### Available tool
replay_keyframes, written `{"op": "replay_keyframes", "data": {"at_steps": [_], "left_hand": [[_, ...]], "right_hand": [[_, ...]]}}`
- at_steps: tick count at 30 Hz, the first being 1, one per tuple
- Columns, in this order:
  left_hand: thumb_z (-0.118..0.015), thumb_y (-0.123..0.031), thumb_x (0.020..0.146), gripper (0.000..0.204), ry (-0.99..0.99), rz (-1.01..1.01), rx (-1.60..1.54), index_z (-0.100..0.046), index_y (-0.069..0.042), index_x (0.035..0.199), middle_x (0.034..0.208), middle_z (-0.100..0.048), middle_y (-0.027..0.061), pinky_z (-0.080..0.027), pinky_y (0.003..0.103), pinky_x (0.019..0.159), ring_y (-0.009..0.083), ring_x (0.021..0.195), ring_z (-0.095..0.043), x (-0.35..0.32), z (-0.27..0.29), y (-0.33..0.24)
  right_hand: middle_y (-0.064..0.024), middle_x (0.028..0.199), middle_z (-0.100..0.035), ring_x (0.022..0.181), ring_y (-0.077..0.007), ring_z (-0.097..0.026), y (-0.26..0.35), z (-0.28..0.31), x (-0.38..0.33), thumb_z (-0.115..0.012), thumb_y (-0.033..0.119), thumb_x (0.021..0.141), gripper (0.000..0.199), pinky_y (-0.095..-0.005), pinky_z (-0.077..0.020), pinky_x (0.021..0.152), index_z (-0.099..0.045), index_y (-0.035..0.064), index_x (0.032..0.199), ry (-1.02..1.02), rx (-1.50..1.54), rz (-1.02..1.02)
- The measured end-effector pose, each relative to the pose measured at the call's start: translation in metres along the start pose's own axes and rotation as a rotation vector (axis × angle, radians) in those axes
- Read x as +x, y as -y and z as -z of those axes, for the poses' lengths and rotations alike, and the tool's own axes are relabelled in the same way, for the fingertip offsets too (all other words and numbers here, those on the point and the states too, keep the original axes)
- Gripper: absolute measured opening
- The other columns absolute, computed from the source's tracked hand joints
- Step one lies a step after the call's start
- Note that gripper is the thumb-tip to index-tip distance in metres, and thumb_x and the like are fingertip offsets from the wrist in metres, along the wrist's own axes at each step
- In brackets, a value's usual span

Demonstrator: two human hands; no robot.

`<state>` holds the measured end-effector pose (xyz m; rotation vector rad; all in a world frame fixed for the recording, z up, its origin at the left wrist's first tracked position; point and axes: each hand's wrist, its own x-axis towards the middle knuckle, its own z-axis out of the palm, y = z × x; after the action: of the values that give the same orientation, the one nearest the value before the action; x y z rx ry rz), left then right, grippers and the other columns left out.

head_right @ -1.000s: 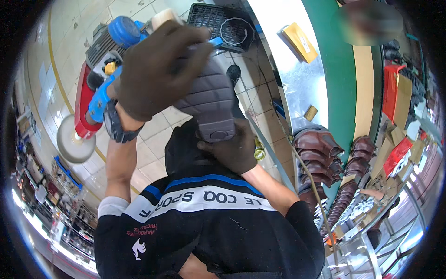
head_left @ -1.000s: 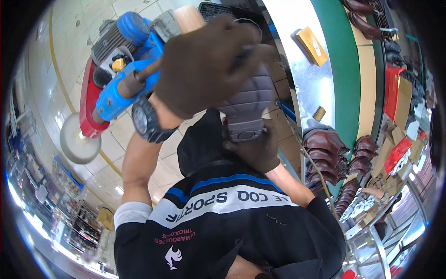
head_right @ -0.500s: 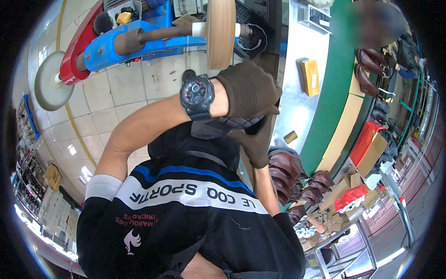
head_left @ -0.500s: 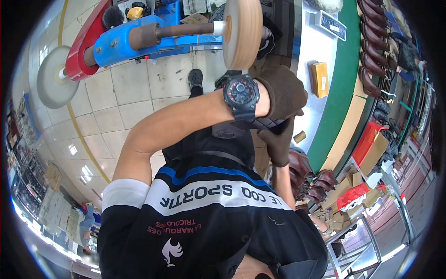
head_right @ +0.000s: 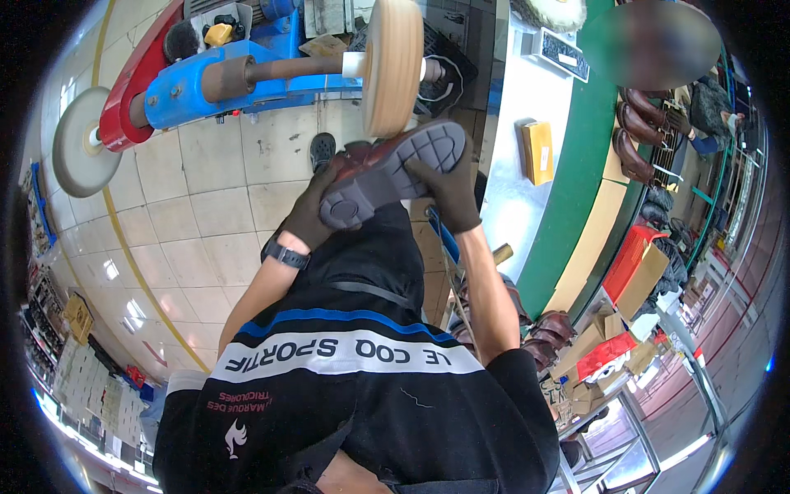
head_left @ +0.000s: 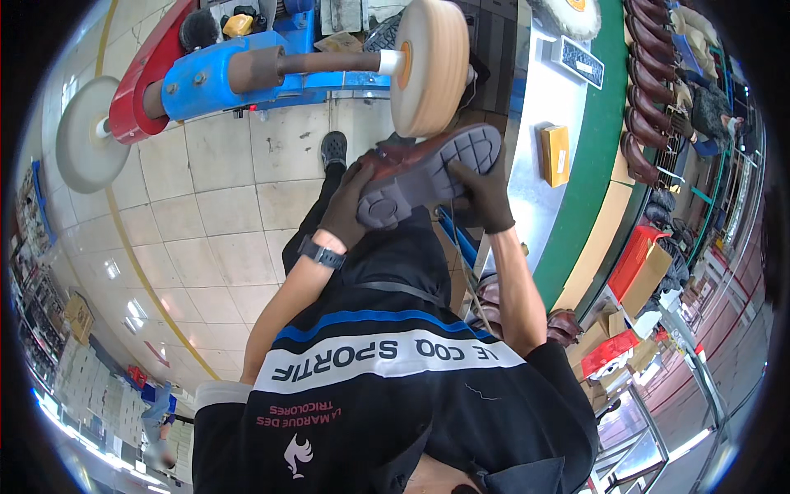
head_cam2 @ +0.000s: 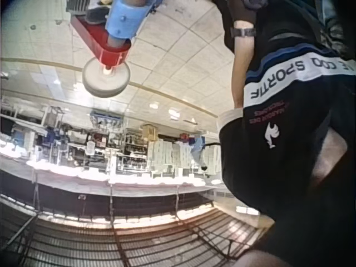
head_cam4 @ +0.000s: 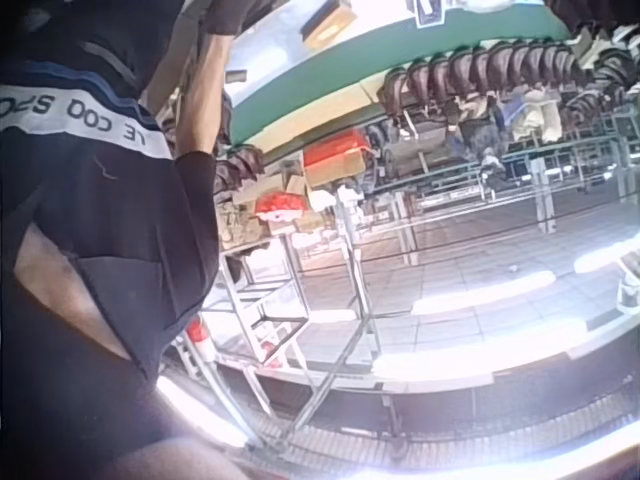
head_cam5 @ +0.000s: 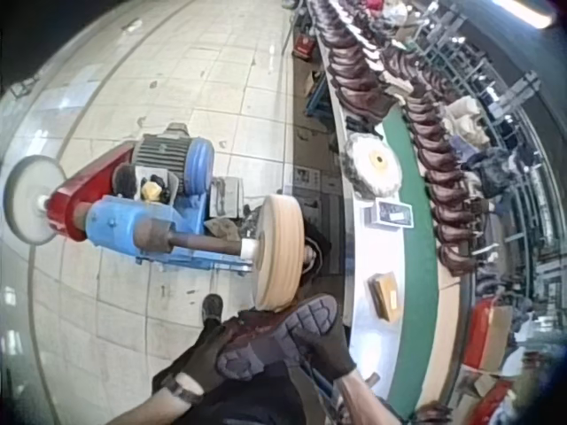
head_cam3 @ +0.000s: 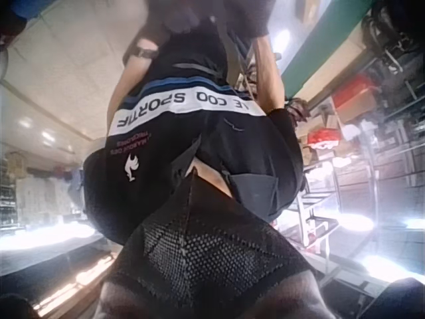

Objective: Buffing and polishing leather boots using a motorized rotating buffing wheel machine.

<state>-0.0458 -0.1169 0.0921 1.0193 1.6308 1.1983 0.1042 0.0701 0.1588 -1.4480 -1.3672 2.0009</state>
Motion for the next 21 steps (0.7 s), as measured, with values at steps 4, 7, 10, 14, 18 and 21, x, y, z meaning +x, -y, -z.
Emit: {"op": "replay_keyframes", "data": {"at_steps": [4,7,10,14,18,21], "left_hand": [[-0.052,-0.015,0.09,0.041,-0.048,0.187,-0.107,-0.04,-0.006,0.128,0.122,-0.051,0.0114,-0.046,0.033,0.091,0.0211,0.109,-0.052,0.017,-0.012,-0.004],[-0.043,-0.022,0.095,0.034,-0.123,0.408,-0.557,-0.045,-0.003,0.122,0.114,-0.057,0.0109,-0.048,0.031,0.088,0.0204,0.103,-0.056,0.033,-0.018,0.004],[-0.037,-0.03,0.097,0.039,-0.227,0.502,-0.827,-0.049,0.0,0.118,0.112,-0.058,0.012,-0.048,0.031,0.087,0.0215,0.102,-0.058,0.046,-0.015,0.01],[-0.039,-0.039,0.095,0.057,-0.14,0.7,-1.371,-0.039,0.01,0.125,0.116,-0.055,0.0155,-0.047,0.03,0.088,0.0217,0.101,-0.057,0.076,0.004,-0.036],[-0.025,-0.057,0.092,0.076,-0.138,0.85,-1.167,-0.042,0.012,0.121,0.115,-0.055,0.017,-0.046,0.029,0.088,0.0207,0.101,-0.057,0.096,0.009,-0.058],[-0.029,-0.057,0.092,0.077,-0.076,0.819,-1.159,-0.041,0.013,0.121,0.114,-0.055,0.0181,-0.046,0.029,0.09,0.0205,0.103,-0.056,0.1,0.016,-0.052]], "right_hand": [[-0.0123,0.109,-0.047,0.096,-0.0208,-0.055,0.023,0.006,0.009,-0.074,0.008,0.066,0.071,-0.0302,-0.0536,0.076,-0.031,0.0047,0.122,-0.045,-0.213,0.061],[-0.0126,0.106,-0.047,0.094,-0.021,-0.056,0.033,0.008,-0.001,-0.075,0.01,0.065,0.073,-0.0303,-0.0539,0.075,-0.029,0.0026,0.121,-0.057,-0.183,0.101],[-0.0135,0.104,-0.049,0.092,-0.0195,-0.057,0.037,0.004,-0.013,-0.074,0.009,0.066,0.067,-0.0294,-0.0535,0.075,-0.032,0.0031,0.118,-0.175,-0.147,0.122],[-0.0133,0.102,-0.051,0.091,-0.0192,-0.057,0.037,0.01,-0.027,-0.073,0.009,0.067,0.065,-0.0293,-0.0533,0.073,-0.033,0.0033,0.118,-0.26,-0.135,0.115],[-0.0112,0.102,-0.051,0.089,-0.0179,-0.056,0.035,0.005,-0.035,-0.072,0.008,0.069,0.06,-0.0293,-0.0514,0.074,-0.036,0.0028,0.118,-0.336,0.075,0.142],[-0.0096,0.101,-0.051,0.089,-0.0171,-0.055,0.032,0.0,-0.042,-0.071,0.008,0.07,0.059,-0.0292,-0.0496,0.076,-0.036,0.0026,0.118,-0.404,0.125,0.17]]}}
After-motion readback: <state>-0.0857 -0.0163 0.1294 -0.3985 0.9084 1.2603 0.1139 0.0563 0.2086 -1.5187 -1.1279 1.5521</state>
